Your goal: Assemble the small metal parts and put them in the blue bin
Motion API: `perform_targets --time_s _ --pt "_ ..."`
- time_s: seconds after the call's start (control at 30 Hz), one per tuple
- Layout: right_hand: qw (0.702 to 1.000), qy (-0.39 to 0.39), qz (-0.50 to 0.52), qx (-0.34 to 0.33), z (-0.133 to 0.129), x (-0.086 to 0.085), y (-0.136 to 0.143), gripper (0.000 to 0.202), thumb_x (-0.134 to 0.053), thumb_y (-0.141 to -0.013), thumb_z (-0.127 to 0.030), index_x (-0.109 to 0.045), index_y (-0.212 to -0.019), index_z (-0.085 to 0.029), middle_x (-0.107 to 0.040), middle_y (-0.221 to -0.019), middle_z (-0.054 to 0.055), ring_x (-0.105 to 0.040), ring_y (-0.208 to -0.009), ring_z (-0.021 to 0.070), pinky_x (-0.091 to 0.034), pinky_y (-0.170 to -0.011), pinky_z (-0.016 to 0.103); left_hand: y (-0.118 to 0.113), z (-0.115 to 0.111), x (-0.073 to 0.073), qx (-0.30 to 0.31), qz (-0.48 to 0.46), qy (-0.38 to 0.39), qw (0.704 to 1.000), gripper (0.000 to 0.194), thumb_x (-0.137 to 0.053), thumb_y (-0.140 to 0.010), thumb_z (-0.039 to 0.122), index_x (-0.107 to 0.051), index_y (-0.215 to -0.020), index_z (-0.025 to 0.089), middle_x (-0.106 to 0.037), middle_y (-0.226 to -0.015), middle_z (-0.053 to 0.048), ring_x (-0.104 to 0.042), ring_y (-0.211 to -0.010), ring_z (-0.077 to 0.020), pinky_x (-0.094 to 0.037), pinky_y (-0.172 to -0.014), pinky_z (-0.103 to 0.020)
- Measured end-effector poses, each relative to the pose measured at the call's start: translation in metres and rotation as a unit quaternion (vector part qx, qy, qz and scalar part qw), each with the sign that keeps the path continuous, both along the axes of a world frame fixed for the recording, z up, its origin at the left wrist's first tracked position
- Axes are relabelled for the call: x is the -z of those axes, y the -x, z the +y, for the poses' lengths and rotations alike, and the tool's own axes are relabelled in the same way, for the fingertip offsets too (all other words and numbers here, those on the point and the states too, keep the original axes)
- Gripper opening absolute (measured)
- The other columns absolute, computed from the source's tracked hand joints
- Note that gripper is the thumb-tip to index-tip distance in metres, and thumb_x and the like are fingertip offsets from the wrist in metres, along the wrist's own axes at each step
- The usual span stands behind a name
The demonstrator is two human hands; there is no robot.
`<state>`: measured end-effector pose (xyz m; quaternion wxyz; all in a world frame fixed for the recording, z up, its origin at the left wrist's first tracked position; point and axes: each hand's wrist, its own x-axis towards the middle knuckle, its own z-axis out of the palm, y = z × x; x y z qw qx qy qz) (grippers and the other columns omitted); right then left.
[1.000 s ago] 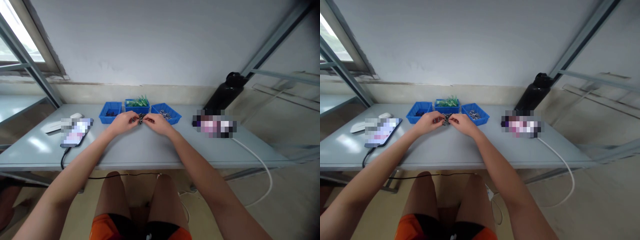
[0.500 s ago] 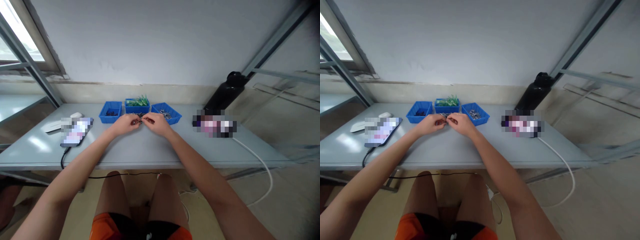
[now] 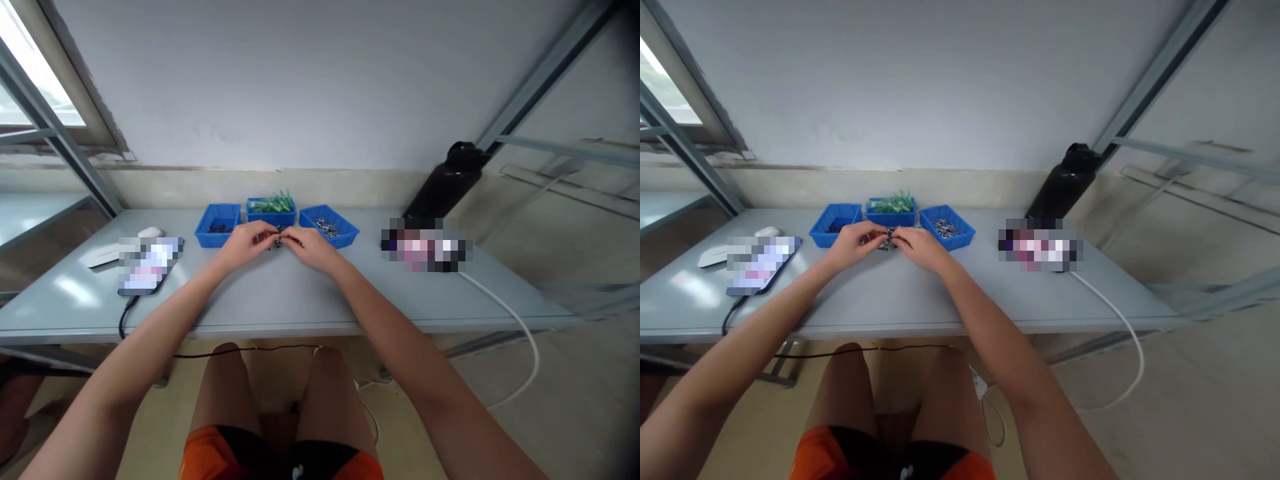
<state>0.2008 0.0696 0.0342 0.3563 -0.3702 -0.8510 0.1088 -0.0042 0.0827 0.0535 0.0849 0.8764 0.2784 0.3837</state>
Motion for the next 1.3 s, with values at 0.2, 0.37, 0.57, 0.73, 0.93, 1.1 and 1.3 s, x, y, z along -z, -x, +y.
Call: perform_targets --time_s 0.2,0.37,0.57,0.73,0.93,1.1,1.3 --pt "0.999 0.035 0.002 -0.012 -0.0023 0.0037 0.0112 0.023 -0.045 -0.094 -0.029 -0.059 -0.08 -0.018 -0.063 -0.082 0.004 -0.054 -0.076 0.0154 -0.039 -0.073 0.027 -0.0014 -0.0003 0.0014 0.016 0.012 -0.029 0.999 0.024 -0.054 -0.092 0.034 -0.068 -0.091 0.015 -0.07 -0.083 -0.005 -0.061 -0.068 -0.0118 -0.049 -0.063 -0.021" --pt "0.997 0.071 0.035 -0.002 -0.0029 -0.0013 0.0087 0.021 -0.047 -0.092 -0.031 -0.063 -0.085 -0.018 -0.062 -0.079 0.002 -0.053 -0.071 0.0136 -0.036 -0.068 0.026 -0.0009 -0.0004 0.0005 0.0 -0.004 -0.007 1.0 0.022 -0.053 -0.089 0.033 -0.067 -0.092 0.015 -0.07 -0.091 -0.006 -0.064 -0.081 -0.015 -0.051 -0.063 -0.021" --pt "0.993 0.087 0.073 0.028 -0.0026 -0.0045 0.0055 0.029 -0.047 -0.091 -0.039 -0.064 -0.085 -0.017 -0.06 -0.071 0.001 -0.048 -0.063 0.0123 -0.034 -0.063 0.025 -0.0011 0.0 0.0009 -0.028 0.015 0.012 0.999 0.017 -0.054 -0.085 0.03 -0.063 -0.086 0.016 -0.069 -0.082 -0.003 -0.062 -0.07 -0.0123 -0.05 -0.066 -0.022" --pt "0.993 0.096 0.066 0.016 -0.0031 -0.0047 0.0068 0.034 -0.044 -0.092 -0.043 -0.064 -0.08 -0.017 -0.06 -0.07 0.001 -0.051 -0.066 0.0128 -0.035 -0.065 0.025 -0.0002 0.002 0.0043 -0.042 0.051 0.002 0.998 0.017 -0.055 -0.086 0.03 -0.066 -0.088 0.017 -0.07 -0.083 -0.004 -0.062 -0.079 -0.0157 -0.049 -0.066 -0.024" --pt "0.99 0.116 0.078 0.017 -0.0003 0.0001 0.0058 0.032 -0.05 -0.088 -0.045 -0.065 -0.082 -0.017 -0.057 -0.067 -0.001 -0.048 -0.063 0.0121 -0.034 -0.062 0.025 0.0013 0.0025 0.0067 -0.046 0.095 -0.037 0.994 0.017 -0.056 -0.088 0.028 -0.067 -0.094 0.018 -0.07 -0.089 -0.006 -0.063 -0.087 -0.0179 -0.049 -0.074 -0.026" --pt "0.982 0.161 0.103 -0.006 0.0016 0.002 0.0062 0.029 -0.052 -0.085 -0.044 -0.064 -0.083 -0.017 -0.058 -0.069 0.0 -0.047 -0.062 0.0118 -0.034 -0.06 0.025 0.0021 0.0026 0.007 -0.036 0.127 -0.053 0.99 0.017 -0.055 -0.089 0.027 -0.067 -0.095 0.017 -0.07 -0.088 -0.006 -0.064 -0.085 -0.0177 -0.05 -0.075 -0.027" --pt "0.973 0.196 0.117 -0.026 -0.0007 -0.0021 0.0066 0.027 -0.054 -0.084 -0.042 -0.063 -0.083 -0.017 -0.056 -0.069 -0.001 -0.046 -0.063 0.0113 -0.034 -0.059 0.025 0.0024 0.0021 0.007 -0.031 0.137 -0.055 0.988 0.017 -0.054 -0.088 0.027 -0.066 -0.097 0.018 -0.068 -0.084 -0.004 -0.064 -0.079 -0.0166 -0.05 -0.073 -0.026"
